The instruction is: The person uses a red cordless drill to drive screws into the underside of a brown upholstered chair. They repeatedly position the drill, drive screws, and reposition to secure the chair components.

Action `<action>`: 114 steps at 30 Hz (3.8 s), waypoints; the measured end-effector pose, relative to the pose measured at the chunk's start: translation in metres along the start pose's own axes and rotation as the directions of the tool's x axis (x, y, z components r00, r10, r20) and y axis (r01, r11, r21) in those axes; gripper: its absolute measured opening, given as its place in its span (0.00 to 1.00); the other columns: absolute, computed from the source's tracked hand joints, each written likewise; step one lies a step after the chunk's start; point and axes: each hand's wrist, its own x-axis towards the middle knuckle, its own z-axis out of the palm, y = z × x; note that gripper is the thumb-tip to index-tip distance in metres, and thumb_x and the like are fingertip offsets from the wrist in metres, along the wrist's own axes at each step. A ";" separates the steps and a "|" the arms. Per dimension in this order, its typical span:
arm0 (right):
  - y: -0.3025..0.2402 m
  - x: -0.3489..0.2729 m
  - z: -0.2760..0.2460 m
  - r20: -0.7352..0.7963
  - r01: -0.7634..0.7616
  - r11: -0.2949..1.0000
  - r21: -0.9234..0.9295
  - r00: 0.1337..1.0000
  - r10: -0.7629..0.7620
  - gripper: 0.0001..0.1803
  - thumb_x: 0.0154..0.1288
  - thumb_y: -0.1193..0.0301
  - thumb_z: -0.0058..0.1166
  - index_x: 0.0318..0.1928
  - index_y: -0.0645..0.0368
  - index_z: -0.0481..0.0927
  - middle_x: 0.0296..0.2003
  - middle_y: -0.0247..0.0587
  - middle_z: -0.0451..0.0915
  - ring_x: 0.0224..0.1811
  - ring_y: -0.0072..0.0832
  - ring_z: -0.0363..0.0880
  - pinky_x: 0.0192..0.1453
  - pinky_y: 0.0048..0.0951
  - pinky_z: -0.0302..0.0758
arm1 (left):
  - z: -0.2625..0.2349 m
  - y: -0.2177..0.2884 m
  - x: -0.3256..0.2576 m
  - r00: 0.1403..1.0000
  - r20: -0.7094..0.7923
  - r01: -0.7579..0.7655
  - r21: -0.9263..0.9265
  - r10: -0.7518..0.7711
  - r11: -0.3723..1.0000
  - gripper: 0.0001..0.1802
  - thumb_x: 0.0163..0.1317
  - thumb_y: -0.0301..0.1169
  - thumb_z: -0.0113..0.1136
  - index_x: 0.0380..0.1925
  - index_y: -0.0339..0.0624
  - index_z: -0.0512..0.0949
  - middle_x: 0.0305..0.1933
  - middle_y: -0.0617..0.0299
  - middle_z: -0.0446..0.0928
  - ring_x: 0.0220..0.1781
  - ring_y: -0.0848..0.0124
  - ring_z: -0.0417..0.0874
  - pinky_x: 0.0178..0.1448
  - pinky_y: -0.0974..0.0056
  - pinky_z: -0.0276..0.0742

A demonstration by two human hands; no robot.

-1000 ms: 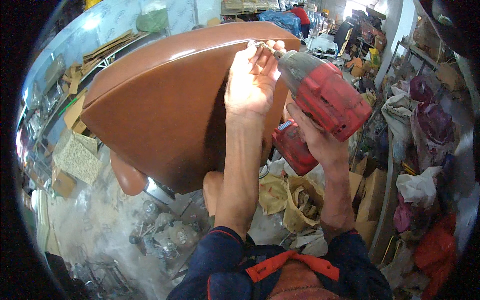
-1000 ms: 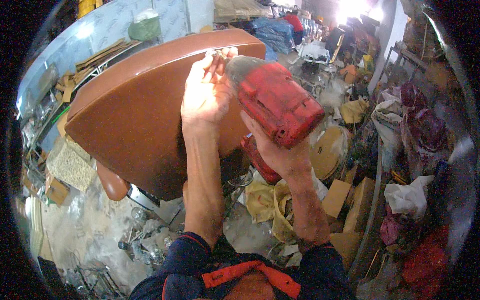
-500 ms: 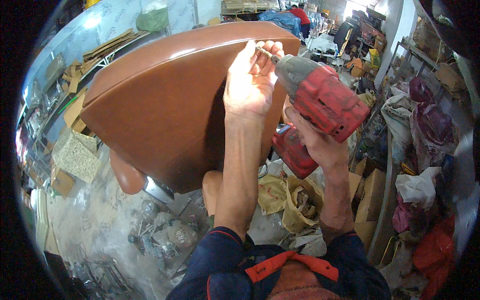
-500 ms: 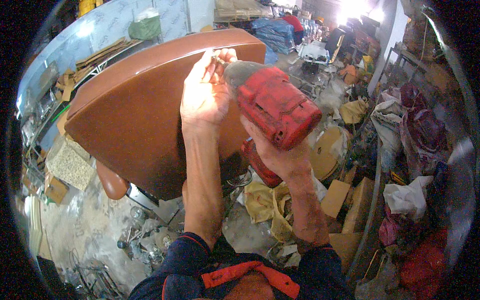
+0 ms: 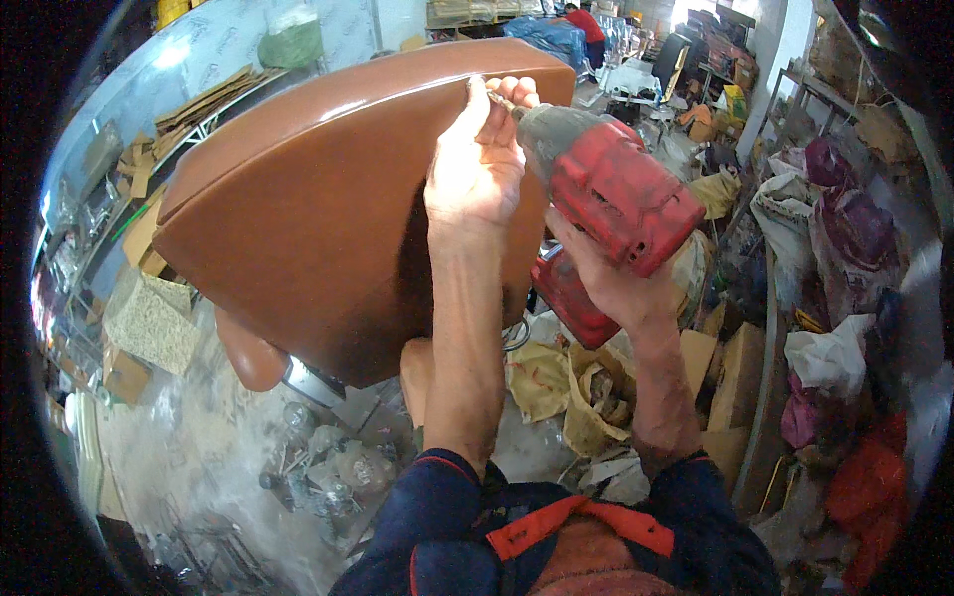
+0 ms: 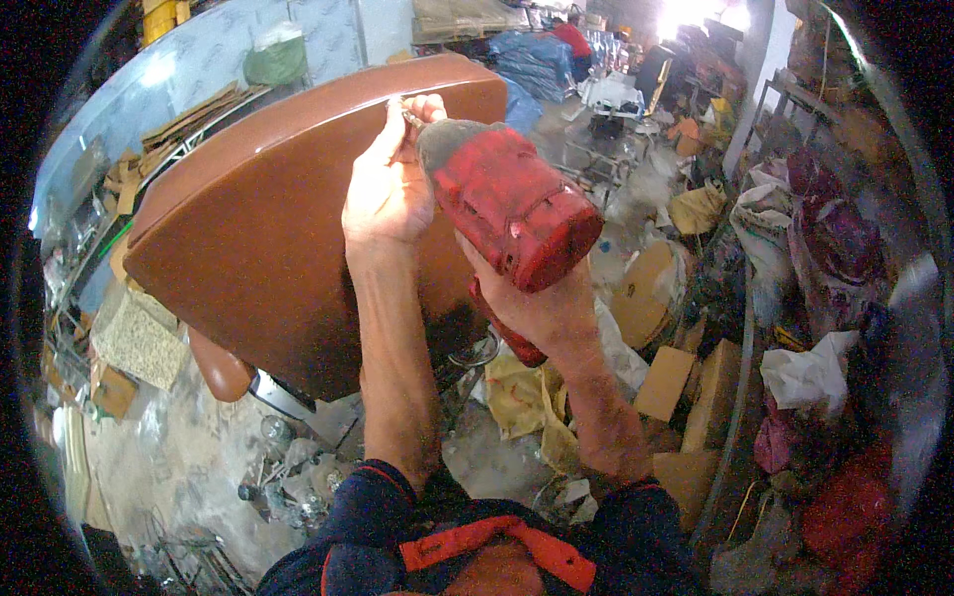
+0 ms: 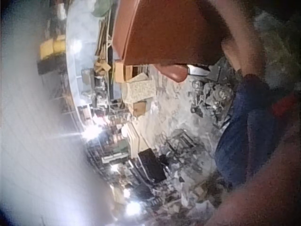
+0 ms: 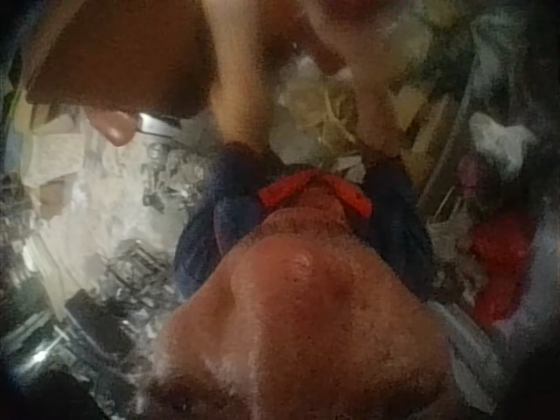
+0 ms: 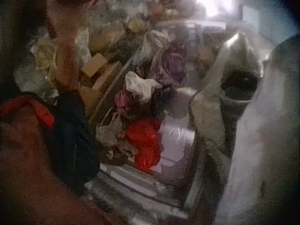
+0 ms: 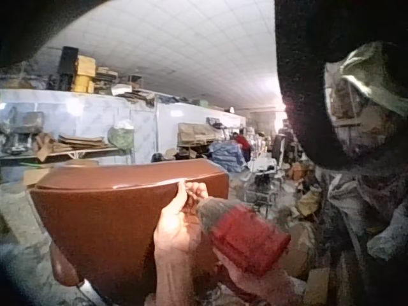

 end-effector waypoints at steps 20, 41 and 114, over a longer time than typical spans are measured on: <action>-0.007 0.003 0.002 0.010 0.075 0.986 -0.149 0.997 -0.074 0.11 0.69 0.65 0.61 0.48 0.53 0.85 0.41 0.37 0.85 0.44 0.31 0.85 0.49 0.36 0.79 | 0.001 0.001 -0.002 0.999 -0.040 -0.027 0.012 0.028 1.000 0.15 0.73 0.31 0.56 0.51 0.28 0.74 0.49 0.49 0.80 0.53 0.60 0.82 0.64 0.59 0.82; 0.001 0.001 0.007 0.017 0.200 0.944 -0.263 0.979 -0.203 0.13 0.67 0.75 0.58 0.50 0.49 0.85 0.45 0.37 0.83 0.48 0.34 0.83 0.53 0.37 0.79 | 0.003 0.001 -0.001 0.998 -0.049 -0.034 -0.010 0.034 0.999 0.17 0.72 0.30 0.58 0.51 0.25 0.73 0.50 0.47 0.79 0.55 0.59 0.82 0.65 0.58 0.82; 0.014 -0.004 0.032 0.049 -0.118 0.904 0.411 0.993 0.107 0.12 0.71 0.66 0.58 0.51 0.54 0.85 0.48 0.40 0.85 0.53 0.36 0.83 0.60 0.39 0.75 | 0.005 -0.003 -0.005 0.984 -0.175 -0.050 -0.058 0.039 0.997 0.13 0.74 0.26 0.52 0.53 0.29 0.75 0.56 0.47 0.79 0.63 0.54 0.78 0.71 0.47 0.75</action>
